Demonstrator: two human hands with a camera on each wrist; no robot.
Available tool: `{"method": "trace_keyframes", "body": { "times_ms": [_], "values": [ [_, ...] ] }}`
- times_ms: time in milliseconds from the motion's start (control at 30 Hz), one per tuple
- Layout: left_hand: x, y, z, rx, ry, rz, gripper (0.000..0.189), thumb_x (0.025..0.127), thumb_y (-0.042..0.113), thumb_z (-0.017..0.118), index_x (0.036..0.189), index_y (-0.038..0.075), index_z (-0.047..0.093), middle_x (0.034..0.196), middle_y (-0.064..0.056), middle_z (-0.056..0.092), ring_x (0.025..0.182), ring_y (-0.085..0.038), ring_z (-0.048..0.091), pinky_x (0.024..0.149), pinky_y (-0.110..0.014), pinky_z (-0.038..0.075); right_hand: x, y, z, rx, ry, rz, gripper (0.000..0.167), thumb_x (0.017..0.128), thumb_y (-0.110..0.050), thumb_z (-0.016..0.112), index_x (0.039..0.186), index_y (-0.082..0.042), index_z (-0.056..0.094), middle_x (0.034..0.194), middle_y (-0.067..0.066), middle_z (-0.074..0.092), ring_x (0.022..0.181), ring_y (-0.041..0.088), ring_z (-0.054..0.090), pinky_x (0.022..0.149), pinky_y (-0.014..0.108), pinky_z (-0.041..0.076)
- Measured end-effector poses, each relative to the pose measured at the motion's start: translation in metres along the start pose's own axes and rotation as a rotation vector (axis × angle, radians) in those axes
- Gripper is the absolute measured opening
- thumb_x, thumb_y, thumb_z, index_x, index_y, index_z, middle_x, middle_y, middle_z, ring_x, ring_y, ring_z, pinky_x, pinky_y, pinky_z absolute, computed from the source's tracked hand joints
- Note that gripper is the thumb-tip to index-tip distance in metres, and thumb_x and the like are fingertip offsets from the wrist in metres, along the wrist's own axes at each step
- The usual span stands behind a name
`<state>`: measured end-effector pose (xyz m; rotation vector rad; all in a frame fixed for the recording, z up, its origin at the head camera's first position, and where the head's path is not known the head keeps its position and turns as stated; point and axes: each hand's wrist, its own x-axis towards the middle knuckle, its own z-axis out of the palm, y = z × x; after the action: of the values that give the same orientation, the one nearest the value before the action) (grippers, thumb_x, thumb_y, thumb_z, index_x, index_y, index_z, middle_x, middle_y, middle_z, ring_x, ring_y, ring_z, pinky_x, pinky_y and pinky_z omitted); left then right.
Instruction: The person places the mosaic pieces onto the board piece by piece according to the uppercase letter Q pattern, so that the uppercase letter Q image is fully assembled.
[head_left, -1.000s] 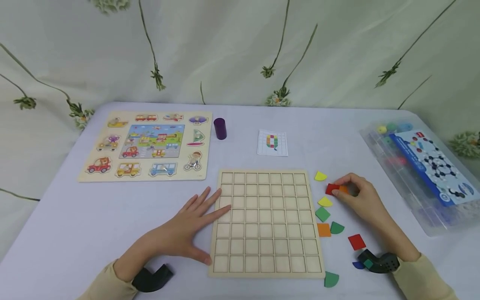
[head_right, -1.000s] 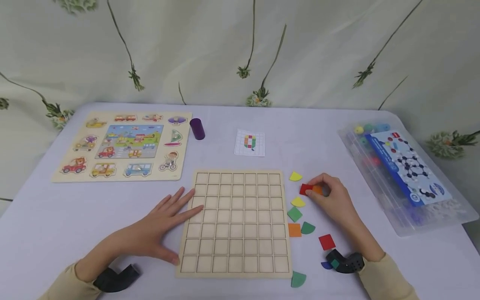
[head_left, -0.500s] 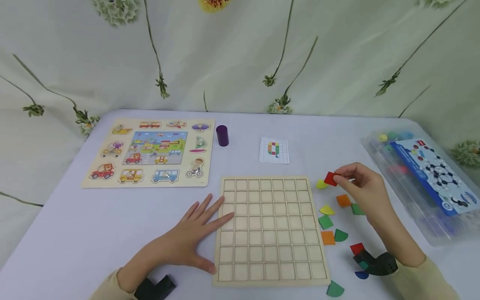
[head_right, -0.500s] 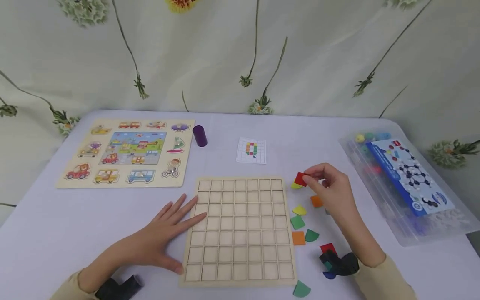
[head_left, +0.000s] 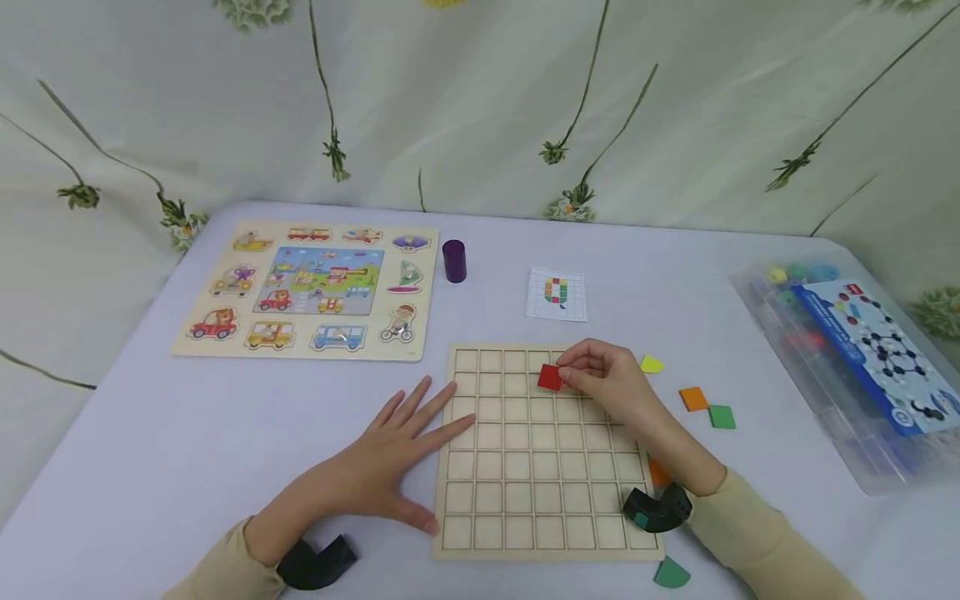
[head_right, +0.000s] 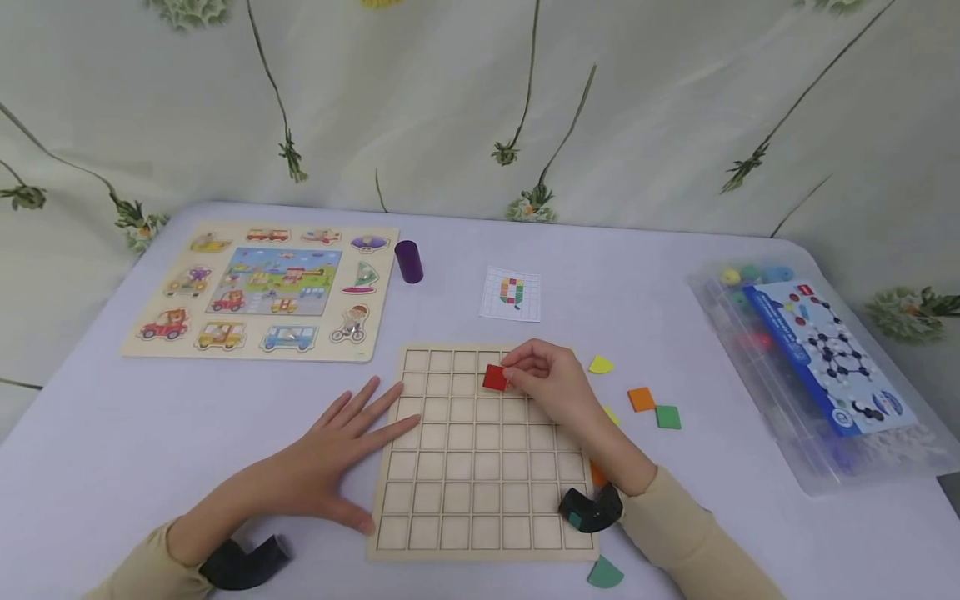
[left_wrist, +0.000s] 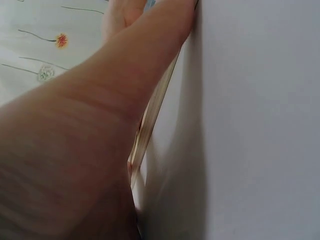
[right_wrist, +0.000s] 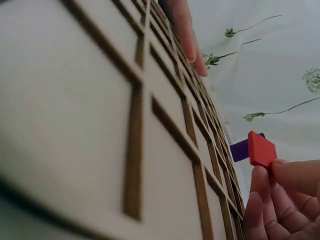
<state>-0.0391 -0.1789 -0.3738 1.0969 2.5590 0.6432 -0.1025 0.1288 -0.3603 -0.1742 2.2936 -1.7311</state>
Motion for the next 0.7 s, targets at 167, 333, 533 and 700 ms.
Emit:
{"method": "trace_keyframes", "body": {
  "times_ms": [167,333,533,700],
  "values": [
    [0.0002,-0.0007,-0.0003,0.007,0.003,0.007,0.112,0.062,0.073,0.065,0.151,0.023,0.020,0.156,-0.007,-0.004,0.137,-0.032,-0.015,0.104,-0.056,-0.004,0.0020,0.0060,0.0027,-0.079,0.004,-0.038,0.009,0.084,-0.001,0.068,0.092,0.001,0.064,0.085,0.008,0.067,0.074,0.020,0.064,0.069,0.026,0.052],
    [-0.0003,-0.0004,-0.0011,0.004,0.004,0.002,0.112,0.061,0.073,0.065,0.151,0.024,0.020,0.156,-0.007,-0.004,0.138,-0.032,-0.015,0.105,-0.055,-0.004,0.0026,0.0085,0.0034,-0.176,0.015,-0.139,0.007,0.083,0.000,0.069,0.088,-0.004,0.066,0.081,0.003,0.066,0.069,0.018,0.062,0.065,0.025,0.051],
    [-0.0009,0.0004,-0.0018,-0.008,0.000,-0.001,0.111,0.061,0.073,0.066,0.150,0.024,0.021,0.156,-0.007,-0.004,0.138,-0.032,-0.015,0.104,-0.056,-0.004,0.0048,0.0077,0.0065,-0.263,0.022,-0.241,0.009,0.081,-0.002,0.071,0.085,-0.008,0.068,0.076,-0.003,0.065,0.064,0.014,0.059,0.059,0.025,0.048],
    [0.0001,0.0000,0.0000,-0.005,-0.003,-0.008,0.112,0.061,0.073,0.067,0.151,0.025,0.020,0.156,-0.006,-0.005,0.138,-0.031,-0.015,0.104,-0.056,-0.004,0.0060,0.0074,0.0083,-0.297,0.026,-0.256,0.009,0.081,-0.002,0.072,0.083,-0.010,0.068,0.072,-0.004,0.063,0.062,0.014,0.056,0.057,0.024,0.046]
  ]
}}
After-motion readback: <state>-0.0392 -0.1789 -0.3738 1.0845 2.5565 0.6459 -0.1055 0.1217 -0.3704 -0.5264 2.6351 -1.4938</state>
